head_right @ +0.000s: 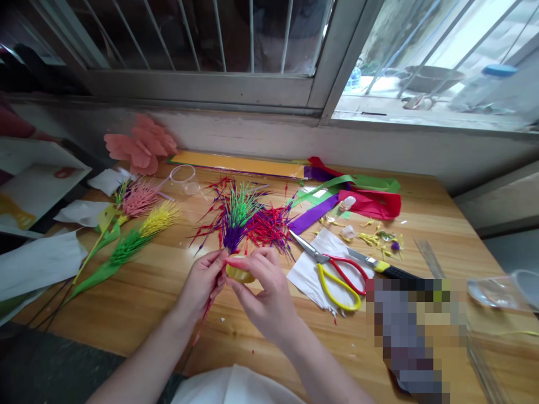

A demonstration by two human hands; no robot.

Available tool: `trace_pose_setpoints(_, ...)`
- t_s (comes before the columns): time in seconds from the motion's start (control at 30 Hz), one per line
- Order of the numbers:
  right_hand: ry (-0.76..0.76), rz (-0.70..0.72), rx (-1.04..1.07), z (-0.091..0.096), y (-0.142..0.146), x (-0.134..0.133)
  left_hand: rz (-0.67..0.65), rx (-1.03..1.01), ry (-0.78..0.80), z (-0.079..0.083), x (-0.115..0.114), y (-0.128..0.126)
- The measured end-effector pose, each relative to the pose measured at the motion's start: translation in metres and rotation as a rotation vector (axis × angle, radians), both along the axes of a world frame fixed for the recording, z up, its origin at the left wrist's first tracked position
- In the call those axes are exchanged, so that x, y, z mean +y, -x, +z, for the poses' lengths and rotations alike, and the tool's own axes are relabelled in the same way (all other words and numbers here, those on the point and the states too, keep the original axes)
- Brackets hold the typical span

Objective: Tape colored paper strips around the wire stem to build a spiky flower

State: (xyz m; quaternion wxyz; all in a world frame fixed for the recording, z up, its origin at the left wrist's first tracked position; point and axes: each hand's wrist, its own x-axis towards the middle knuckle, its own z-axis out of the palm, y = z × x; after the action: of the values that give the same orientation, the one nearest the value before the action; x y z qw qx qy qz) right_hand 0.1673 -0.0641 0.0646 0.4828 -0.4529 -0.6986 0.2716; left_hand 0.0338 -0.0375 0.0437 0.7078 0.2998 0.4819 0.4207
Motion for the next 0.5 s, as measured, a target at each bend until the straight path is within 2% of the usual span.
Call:
trace_pose_setpoints(0.13, 0.014, -0.01, -0.019, -0.001, 0.0, 0.002, 0.011, -0.041, 0.024, 0.001, 0.0, -0.001)
trace_pose_setpoints(0.3, -0.057, 0.009, -0.056, 0.0, 0.003, 0.004, -0.004, -0.092, 0.079, -0.005, 0.003, 0.001)
trace_pose_setpoints(0.5, -0.108, 0.027, -0.168, -0.007, 0.018, 0.015, 0.079, -0.15, 0.098, -0.011, 0.009, 0.002)
